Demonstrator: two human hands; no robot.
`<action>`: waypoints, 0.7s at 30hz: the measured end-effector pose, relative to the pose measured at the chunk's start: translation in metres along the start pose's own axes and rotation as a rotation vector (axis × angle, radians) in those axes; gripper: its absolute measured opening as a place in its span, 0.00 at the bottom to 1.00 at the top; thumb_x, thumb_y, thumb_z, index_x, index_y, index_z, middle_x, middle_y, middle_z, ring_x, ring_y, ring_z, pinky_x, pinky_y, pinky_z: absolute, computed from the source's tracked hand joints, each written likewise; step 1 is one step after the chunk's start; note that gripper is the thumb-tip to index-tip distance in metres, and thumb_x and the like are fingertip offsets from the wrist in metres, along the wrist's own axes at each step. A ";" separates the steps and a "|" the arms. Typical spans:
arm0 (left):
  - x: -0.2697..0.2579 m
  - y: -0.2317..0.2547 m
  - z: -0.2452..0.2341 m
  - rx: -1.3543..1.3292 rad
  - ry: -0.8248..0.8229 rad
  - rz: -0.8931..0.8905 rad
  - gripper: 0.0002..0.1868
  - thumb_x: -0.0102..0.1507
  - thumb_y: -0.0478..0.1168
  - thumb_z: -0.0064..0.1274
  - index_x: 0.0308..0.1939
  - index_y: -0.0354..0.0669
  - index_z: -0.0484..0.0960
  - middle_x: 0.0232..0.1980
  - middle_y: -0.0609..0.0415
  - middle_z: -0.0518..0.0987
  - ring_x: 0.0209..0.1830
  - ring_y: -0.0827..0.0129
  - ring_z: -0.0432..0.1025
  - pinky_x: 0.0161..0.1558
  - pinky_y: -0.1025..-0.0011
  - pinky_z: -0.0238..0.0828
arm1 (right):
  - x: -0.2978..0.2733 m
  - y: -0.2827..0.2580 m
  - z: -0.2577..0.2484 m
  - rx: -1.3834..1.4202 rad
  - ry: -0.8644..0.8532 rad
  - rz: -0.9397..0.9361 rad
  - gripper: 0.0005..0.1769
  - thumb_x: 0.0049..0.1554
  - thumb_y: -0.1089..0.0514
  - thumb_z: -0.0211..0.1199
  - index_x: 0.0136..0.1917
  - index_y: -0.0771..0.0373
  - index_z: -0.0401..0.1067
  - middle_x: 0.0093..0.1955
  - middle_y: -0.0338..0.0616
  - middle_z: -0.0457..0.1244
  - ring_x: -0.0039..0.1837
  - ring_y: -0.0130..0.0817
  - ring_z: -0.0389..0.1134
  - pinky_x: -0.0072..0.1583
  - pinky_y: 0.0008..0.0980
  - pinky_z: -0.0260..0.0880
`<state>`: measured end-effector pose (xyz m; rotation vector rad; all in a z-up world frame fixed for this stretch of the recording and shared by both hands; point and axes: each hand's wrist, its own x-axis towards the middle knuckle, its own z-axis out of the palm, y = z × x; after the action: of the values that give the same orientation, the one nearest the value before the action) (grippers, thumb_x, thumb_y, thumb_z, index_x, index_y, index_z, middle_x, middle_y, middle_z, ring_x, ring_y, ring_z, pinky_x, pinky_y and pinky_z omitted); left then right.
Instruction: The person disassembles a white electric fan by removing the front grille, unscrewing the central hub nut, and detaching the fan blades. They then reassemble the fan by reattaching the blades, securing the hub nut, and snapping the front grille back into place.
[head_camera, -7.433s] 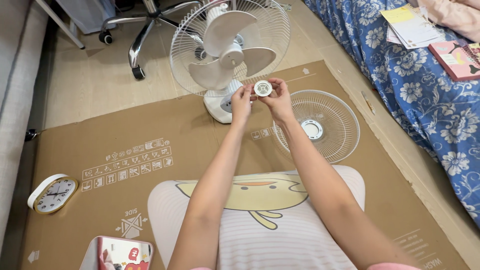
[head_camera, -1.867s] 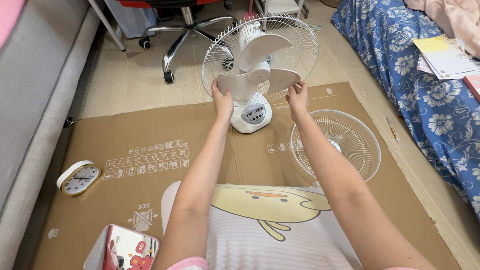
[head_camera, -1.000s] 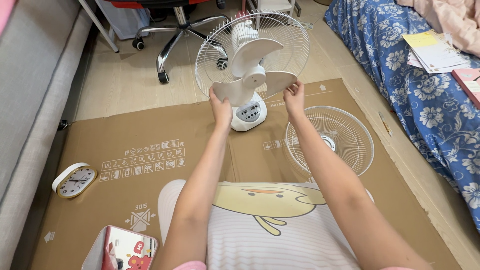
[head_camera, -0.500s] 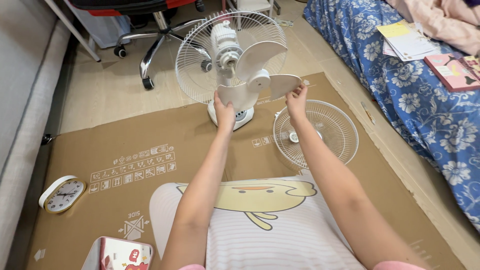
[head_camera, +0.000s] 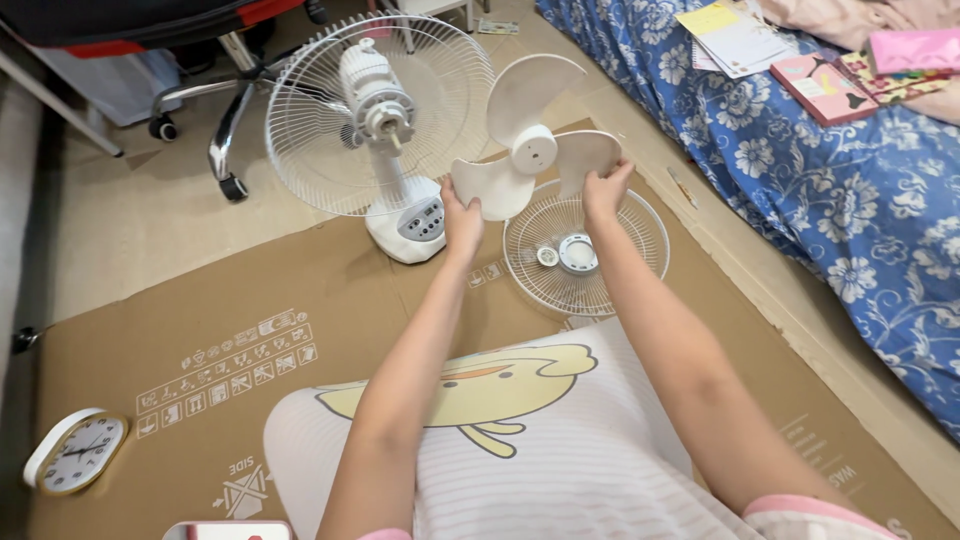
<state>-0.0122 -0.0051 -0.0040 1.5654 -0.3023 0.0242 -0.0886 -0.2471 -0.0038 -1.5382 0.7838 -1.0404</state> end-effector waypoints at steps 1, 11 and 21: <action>0.001 -0.003 0.008 -0.051 0.003 0.009 0.36 0.63 0.31 0.47 0.74 0.32 0.53 0.73 0.36 0.67 0.74 0.53 0.65 0.71 0.64 0.59 | 0.003 0.003 -0.005 -0.043 0.022 0.019 0.28 0.54 0.66 0.60 0.66 0.62 0.56 0.63 0.55 0.61 0.65 0.50 0.65 0.66 0.44 0.64; 0.000 -0.058 0.064 0.085 -0.092 -0.165 0.32 0.61 0.32 0.49 0.70 0.31 0.63 0.65 0.37 0.75 0.65 0.53 0.72 0.65 0.64 0.65 | 0.046 0.065 -0.048 -0.240 0.058 0.124 0.33 0.52 0.65 0.61 0.70 0.65 0.58 0.69 0.61 0.58 0.68 0.55 0.63 0.66 0.46 0.65; -0.011 -0.117 0.083 -0.002 -0.266 -0.504 0.25 0.61 0.35 0.46 0.64 0.34 0.73 0.53 0.42 0.81 0.41 0.60 0.78 0.34 0.65 0.78 | 0.049 0.108 -0.081 -0.363 -0.081 0.471 0.34 0.52 0.66 0.58 0.72 0.58 0.60 0.62 0.53 0.64 0.56 0.50 0.71 0.40 0.41 0.76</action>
<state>-0.0129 -0.0867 -0.1222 1.6056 -0.1075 -0.5795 -0.1389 -0.3461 -0.0949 -1.5731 1.2547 -0.5024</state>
